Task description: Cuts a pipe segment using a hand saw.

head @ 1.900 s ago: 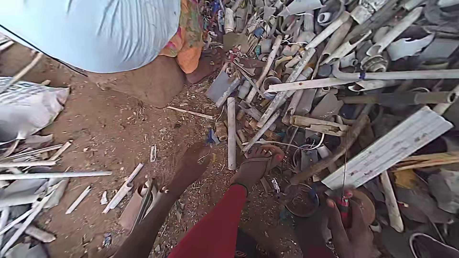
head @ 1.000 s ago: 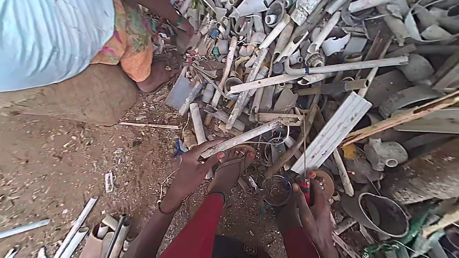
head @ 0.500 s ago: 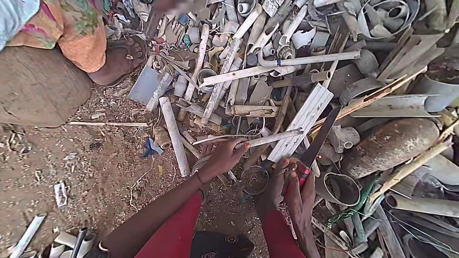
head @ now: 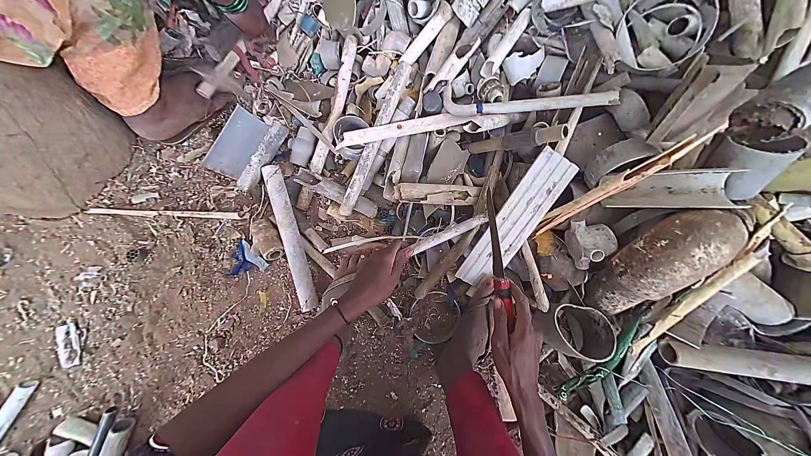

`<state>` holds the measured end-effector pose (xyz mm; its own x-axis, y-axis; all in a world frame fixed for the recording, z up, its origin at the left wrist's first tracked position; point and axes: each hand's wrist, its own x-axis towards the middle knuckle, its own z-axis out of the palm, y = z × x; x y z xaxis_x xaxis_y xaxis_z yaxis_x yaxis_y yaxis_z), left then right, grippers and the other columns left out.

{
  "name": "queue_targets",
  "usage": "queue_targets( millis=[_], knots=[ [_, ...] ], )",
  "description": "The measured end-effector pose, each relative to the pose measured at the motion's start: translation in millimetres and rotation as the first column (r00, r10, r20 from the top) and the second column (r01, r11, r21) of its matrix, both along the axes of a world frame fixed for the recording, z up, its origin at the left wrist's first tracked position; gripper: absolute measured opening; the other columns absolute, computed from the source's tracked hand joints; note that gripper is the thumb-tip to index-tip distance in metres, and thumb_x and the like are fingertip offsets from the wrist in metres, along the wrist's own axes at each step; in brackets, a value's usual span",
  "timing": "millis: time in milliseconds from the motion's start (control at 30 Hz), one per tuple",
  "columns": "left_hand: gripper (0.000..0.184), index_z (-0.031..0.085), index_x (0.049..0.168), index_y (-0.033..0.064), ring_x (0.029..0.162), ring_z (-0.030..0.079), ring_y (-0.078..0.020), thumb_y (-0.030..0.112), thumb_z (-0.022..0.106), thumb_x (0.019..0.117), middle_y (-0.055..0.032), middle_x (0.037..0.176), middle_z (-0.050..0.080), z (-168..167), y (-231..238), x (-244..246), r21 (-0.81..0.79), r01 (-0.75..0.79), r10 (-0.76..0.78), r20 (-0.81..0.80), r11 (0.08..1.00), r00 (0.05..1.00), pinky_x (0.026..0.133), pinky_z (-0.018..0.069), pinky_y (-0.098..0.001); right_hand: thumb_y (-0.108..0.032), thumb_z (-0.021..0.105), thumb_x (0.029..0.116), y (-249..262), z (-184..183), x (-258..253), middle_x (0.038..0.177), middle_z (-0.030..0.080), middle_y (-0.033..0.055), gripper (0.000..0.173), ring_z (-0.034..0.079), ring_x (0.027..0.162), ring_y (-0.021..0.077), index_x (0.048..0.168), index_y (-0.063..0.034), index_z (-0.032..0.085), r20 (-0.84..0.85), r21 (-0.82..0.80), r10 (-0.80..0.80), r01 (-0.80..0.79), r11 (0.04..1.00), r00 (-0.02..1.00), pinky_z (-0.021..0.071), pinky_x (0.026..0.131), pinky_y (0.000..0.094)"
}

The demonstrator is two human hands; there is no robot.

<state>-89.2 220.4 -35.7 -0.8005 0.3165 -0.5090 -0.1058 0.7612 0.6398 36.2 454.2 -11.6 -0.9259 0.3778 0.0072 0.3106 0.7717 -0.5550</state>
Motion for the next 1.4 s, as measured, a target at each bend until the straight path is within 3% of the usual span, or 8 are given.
queue_targets(
  millis=[233, 400, 533, 800, 1000, 1167, 1267, 1400],
  knots=[
    [0.05, 0.048, 0.144, 0.0038, 0.114, 0.063, -0.042, 0.037, 0.026, 0.1129, -0.0245, 0.119, 0.065, 3, 3, -5, -0.118, 0.172, -0.162, 0.091, 0.978, 0.983, 0.098, 0.0461, -0.0606, -0.02, 0.053, 0.101, 14, -7, -9, 0.106, 0.072, 0.0256, 0.048, 0.071, 0.068, 0.0291, 0.138, 0.011, 0.056, -0.216, 0.199, 0.123, -0.08, 0.977, 0.969, 0.0569, 0.059, 0.0413],
    [0.049, 0.05, 0.141, 0.0076, 0.113, 0.064, -0.0412, 0.039, 0.024, 0.1127, -0.0227, 0.116, 0.066, 8, 6, -9, -0.204, 0.229, -0.208, 0.123, 0.952, 0.97, 0.096, 0.0471, -0.0606, -0.026, 0.056, 0.105, 31, -24, -24, 0.092, 0.072, 0.0253, 0.049, 0.069, 0.066, 0.0457, 0.15, -0.0065, 0.053, 0.19, 0.246, 0.072, -0.119, 0.962, 0.979, 0.0543, 0.058, 0.0615],
    [0.053, 0.051, 0.14, 0.0046, 0.116, 0.062, -0.0424, 0.04, 0.023, 0.1128, -0.0249, 0.118, 0.065, 5, 1, -10, -0.16, 0.219, -0.202, 0.117, 0.963, 0.972, 0.099, 0.0444, -0.0613, -0.026, 0.055, 0.1051, 35, -5, -29, 0.089, 0.073, 0.025, 0.048, 0.07, 0.066, 0.0461, 0.147, -0.0041, 0.055, 0.203, 0.227, 0.085, -0.131, 0.965, 0.975, 0.0535, 0.058, 0.0624],
    [0.065, 0.062, 0.13, 0.002, 0.107, 0.063, -0.0376, 0.054, 0.031, 0.1066, -0.0212, 0.106, 0.067, -17, -21, 6, 0.067, -0.04, 0.042, -0.03, 0.997, 0.999, 0.103, 0.039, -0.0622, -0.023, 0.054, 0.1027, 24, 42, -36, 0.077, 0.069, 0.0183, 0.043, 0.064, 0.056, 0.0266, 0.129, 0.0106, 0.061, -0.108, 0.173, 0.023, -0.004, 0.985, 0.994, 0.0524, 0.053, 0.0432],
    [0.058, 0.069, 0.112, 0.0047, 0.089, 0.065, -0.0299, 0.052, 0.036, 0.1059, -0.0142, 0.09, 0.067, -17, -24, 12, 0.131, 0.049, -0.026, -0.167, 0.99, 0.986, 0.087, 0.0471, -0.0551, -0.025, 0.053, 0.1014, 15, 12, -11, 0.082, 0.062, 0.0098, 0.044, 0.058, 0.058, 0.0146, 0.13, 0.0079, 0.051, -0.038, -0.179, -0.225, 0.215, 0.96, 0.974, 0.0523, 0.055, 0.0353],
    [0.052, 0.069, 0.12, -0.0015, 0.094, 0.068, -0.0371, 0.042, 0.044, 0.1042, -0.0218, 0.098, 0.07, -17, -19, 19, 0.164, 0.139, -0.094, -0.256, 0.977, 0.962, 0.086, 0.0507, -0.058, -0.008, 0.068, 0.0877, 21, -5, -4, 0.069, 0.058, 0.0028, 0.033, 0.053, 0.046, 0.0057, 0.116, 0.0052, 0.056, -0.065, -0.518, -0.576, 0.466, 0.718, 0.815, 0.0489, 0.044, 0.0242],
    [0.061, 0.071, 0.119, 0.0044, 0.102, 0.067, -0.0402, 0.055, 0.042, 0.1011, -0.0196, 0.1, 0.072, -32, -31, 24, 0.121, 0.103, -0.069, -0.259, 0.987, 0.963, 0.096, 0.0404, -0.0708, -0.012, 0.074, 0.0848, 45, 2, -11, 0.076, 0.059, 0.0024, 0.03, 0.056, 0.063, 0.002, 0.106, 0.0062, 0.061, -0.247, -0.343, -0.655, 0.568, 0.748, 0.714, 0.0489, 0.062, 0.0206],
    [0.069, 0.071, 0.122, 0.008, 0.118, 0.061, -0.04, 0.064, 0.038, 0.0987, -0.0155, 0.108, 0.072, -51, -50, 29, 0.123, 0.033, -0.002, -0.241, 0.992, 0.971, 0.111, 0.0259, -0.0712, -0.015, 0.082, 0.0849, 119, 11, -32, 0.111, 0.064, 0.028, 0.055, 0.064, 0.101, 0.0298, 0.123, 0.016, 0.057, -0.392, -0.185, -0.648, 0.634, 0.751, 0.653, 0.0523, 0.093, 0.0422]
  ],
)
